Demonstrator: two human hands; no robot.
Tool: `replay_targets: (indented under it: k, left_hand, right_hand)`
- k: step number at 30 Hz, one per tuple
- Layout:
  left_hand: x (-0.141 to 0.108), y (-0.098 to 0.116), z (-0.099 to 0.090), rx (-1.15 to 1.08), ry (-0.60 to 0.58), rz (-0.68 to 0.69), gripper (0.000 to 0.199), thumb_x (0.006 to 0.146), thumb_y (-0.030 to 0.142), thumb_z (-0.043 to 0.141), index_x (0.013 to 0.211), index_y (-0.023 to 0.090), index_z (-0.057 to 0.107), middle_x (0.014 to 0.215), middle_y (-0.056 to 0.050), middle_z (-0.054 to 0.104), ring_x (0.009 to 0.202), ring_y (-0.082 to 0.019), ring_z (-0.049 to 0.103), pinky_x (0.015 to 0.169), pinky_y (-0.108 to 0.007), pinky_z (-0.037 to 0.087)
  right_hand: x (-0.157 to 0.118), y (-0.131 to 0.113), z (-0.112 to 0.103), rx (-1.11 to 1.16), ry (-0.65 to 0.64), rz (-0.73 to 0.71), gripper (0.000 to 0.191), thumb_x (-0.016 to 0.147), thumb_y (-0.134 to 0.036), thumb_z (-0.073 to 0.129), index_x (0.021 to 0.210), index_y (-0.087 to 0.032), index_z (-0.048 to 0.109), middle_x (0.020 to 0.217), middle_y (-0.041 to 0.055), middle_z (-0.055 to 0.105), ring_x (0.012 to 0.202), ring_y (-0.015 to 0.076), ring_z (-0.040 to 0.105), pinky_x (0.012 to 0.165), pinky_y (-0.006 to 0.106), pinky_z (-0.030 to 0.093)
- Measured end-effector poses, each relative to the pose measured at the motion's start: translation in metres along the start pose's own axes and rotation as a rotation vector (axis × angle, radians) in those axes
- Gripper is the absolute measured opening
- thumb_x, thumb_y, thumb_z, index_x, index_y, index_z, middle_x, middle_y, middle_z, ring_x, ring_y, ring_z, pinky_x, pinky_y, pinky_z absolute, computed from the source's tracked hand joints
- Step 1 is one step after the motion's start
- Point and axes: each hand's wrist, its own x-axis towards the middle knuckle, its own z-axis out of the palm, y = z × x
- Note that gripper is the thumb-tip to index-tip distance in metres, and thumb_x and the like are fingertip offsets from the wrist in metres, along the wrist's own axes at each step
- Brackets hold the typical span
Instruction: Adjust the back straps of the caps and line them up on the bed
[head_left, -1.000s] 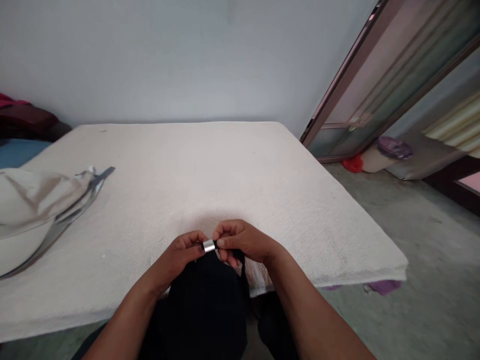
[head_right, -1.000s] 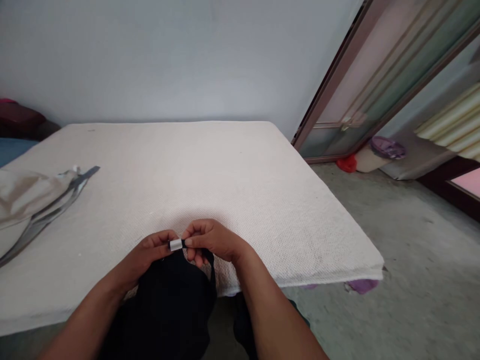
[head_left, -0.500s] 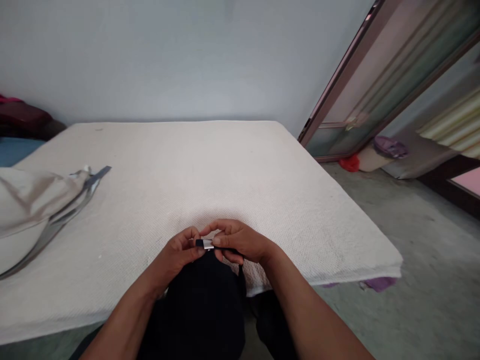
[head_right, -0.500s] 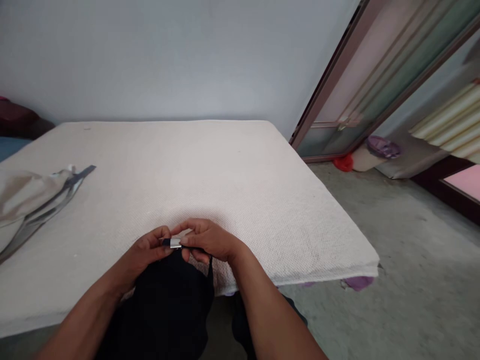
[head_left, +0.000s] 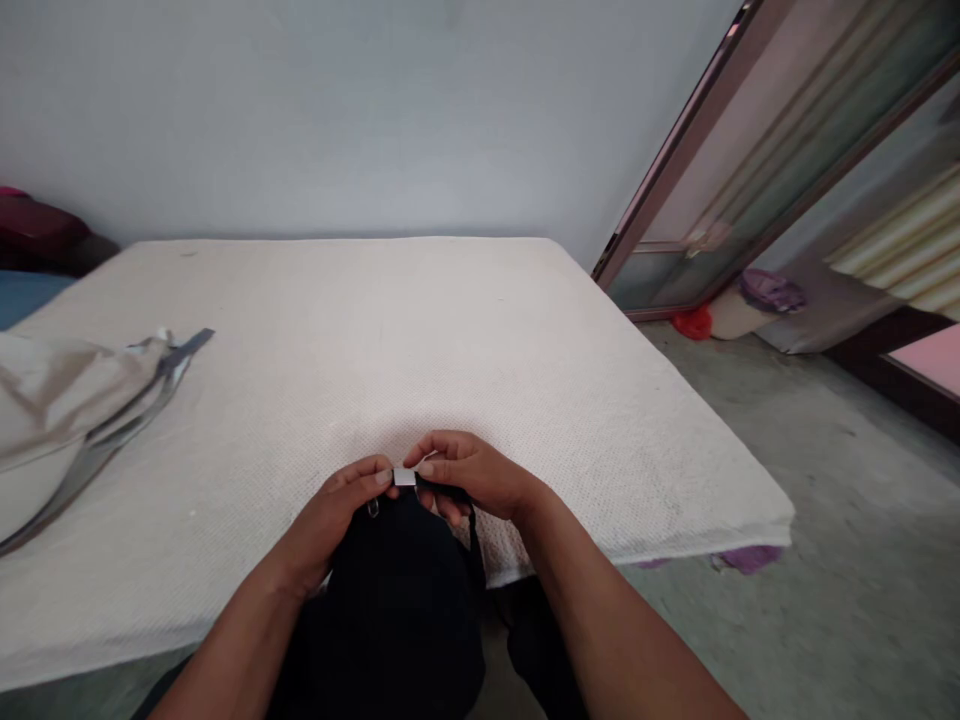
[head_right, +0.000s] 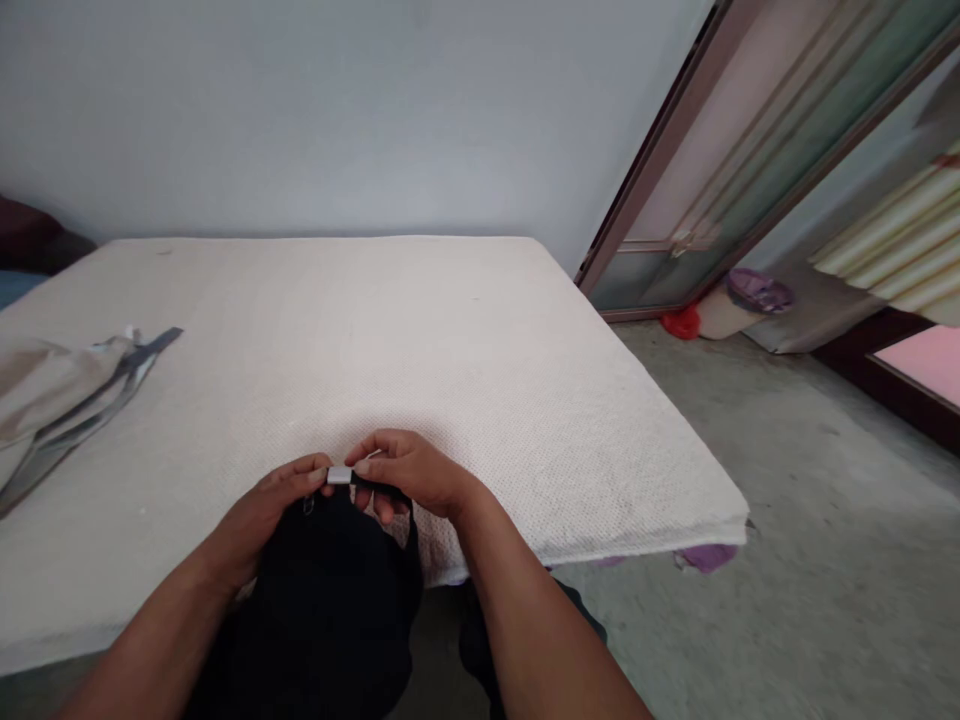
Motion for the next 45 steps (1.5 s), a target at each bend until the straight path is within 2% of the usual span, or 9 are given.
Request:
replay_targets:
  k: [3,5,10,16,22,30,38,42,45]
  left_hand:
    - [0.000,0.000,-0.004,-0.054,-0.014,0.018,0.020,0.078,0.034,0.062,0.067,0.018,0.056,0.056,0.003,0.054,0.048,-0.009,0.045,0.047,-0.019,0.034]
    - [0.000,-0.001,-0.006,-0.072,-0.013,0.018,0.021,0.078,0.035,0.061,0.068,0.018,0.055,0.054,0.003,0.051,0.046,-0.009,0.042,0.045,-0.019,0.032]
    - [0.001,-0.002,-0.005,-0.024,-0.011,0.024,0.021,0.077,0.035,0.061,0.066,0.018,0.054,0.053,0.004,0.047,0.044,-0.008,0.039,0.043,-0.019,0.029]
    - [0.003,-0.001,-0.002,0.004,0.018,0.018,0.020,0.074,0.032,0.064,0.064,0.018,0.055,0.051,0.005,0.048,0.043,-0.007,0.039,0.043,-0.018,0.028]
    - [0.003,-0.004,0.001,0.037,0.052,-0.011,0.016,0.070,0.030,0.070,0.068,0.018,0.060,0.053,0.005,0.053,0.045,-0.007,0.044,0.045,-0.018,0.032]
    - [0.003,-0.007,0.000,0.093,-0.039,0.016,0.017,0.075,0.028,0.064,0.064,0.017,0.056,0.055,0.005,0.052,0.046,-0.007,0.042,0.047,-0.018,0.030]
    - [0.004,-0.008,0.001,0.085,-0.067,0.060,0.019,0.074,0.021,0.058,0.058,0.017,0.047,0.052,0.006,0.044,0.044,-0.006,0.035,0.044,-0.018,0.026]
    - [0.005,-0.007,-0.001,0.047,-0.080,0.071,0.015,0.071,0.019,0.057,0.058,0.017,0.049,0.056,0.005,0.048,0.048,-0.007,0.037,0.045,-0.019,0.028]
    - [0.003,-0.004,-0.001,-0.042,-0.091,0.042,0.018,0.076,0.027,0.051,0.060,0.018,0.052,0.057,0.003,0.049,0.052,-0.011,0.042,0.050,-0.021,0.033]
  right_hand:
    - [-0.002,0.001,-0.004,0.020,-0.042,0.045,0.018,0.081,-0.029,0.061,0.089,-0.014,0.056,0.068,0.0005,0.062,0.051,0.0098,0.060,0.044,0.019,0.042]
    - [-0.004,0.001,-0.006,0.048,-0.067,0.067,0.017,0.078,-0.028,0.064,0.084,-0.013,0.056,0.064,-0.0007,0.060,0.050,0.0081,0.057,0.046,0.019,0.042]
    - [-0.004,-0.002,-0.003,0.176,-0.043,0.067,0.021,0.079,-0.034,0.064,0.078,-0.016,0.051,0.056,-0.0068,0.049,0.037,0.0009,0.028,0.035,0.015,0.017]
    - [-0.002,-0.007,0.009,-0.146,0.070,-0.005,0.027,0.073,-0.035,0.069,0.088,-0.018,0.056,0.064,-0.0052,0.050,0.046,0.0041,0.038,0.040,0.017,0.027]
    - [0.003,-0.003,0.011,-0.392,0.139,-0.181,0.028,0.069,-0.034,0.072,0.087,-0.018,0.059,0.084,0.0005,0.057,0.074,0.0111,0.050,0.064,0.023,0.041]
    - [0.003,-0.003,0.008,-0.563,0.145,-0.158,0.018,0.069,-0.025,0.068,0.081,-0.017,0.059,0.076,-0.0009,0.056,0.070,0.0110,0.048,0.064,0.023,0.039]
    - [0.000,-0.004,0.006,-0.542,0.138,-0.117,0.020,0.069,-0.022,0.067,0.086,-0.016,0.058,0.074,-0.0017,0.054,0.065,0.0096,0.048,0.058,0.021,0.039]
    - [-0.003,-0.003,0.005,-0.403,0.107,-0.059,0.020,0.073,-0.025,0.066,0.088,-0.017,0.056,0.069,-0.0032,0.052,0.056,0.0075,0.047,0.051,0.020,0.038]
    - [-0.003,-0.001,0.004,-0.295,0.087,-0.057,0.021,0.074,-0.027,0.066,0.088,-0.017,0.055,0.069,-0.0039,0.051,0.051,0.0058,0.045,0.045,0.019,0.036]
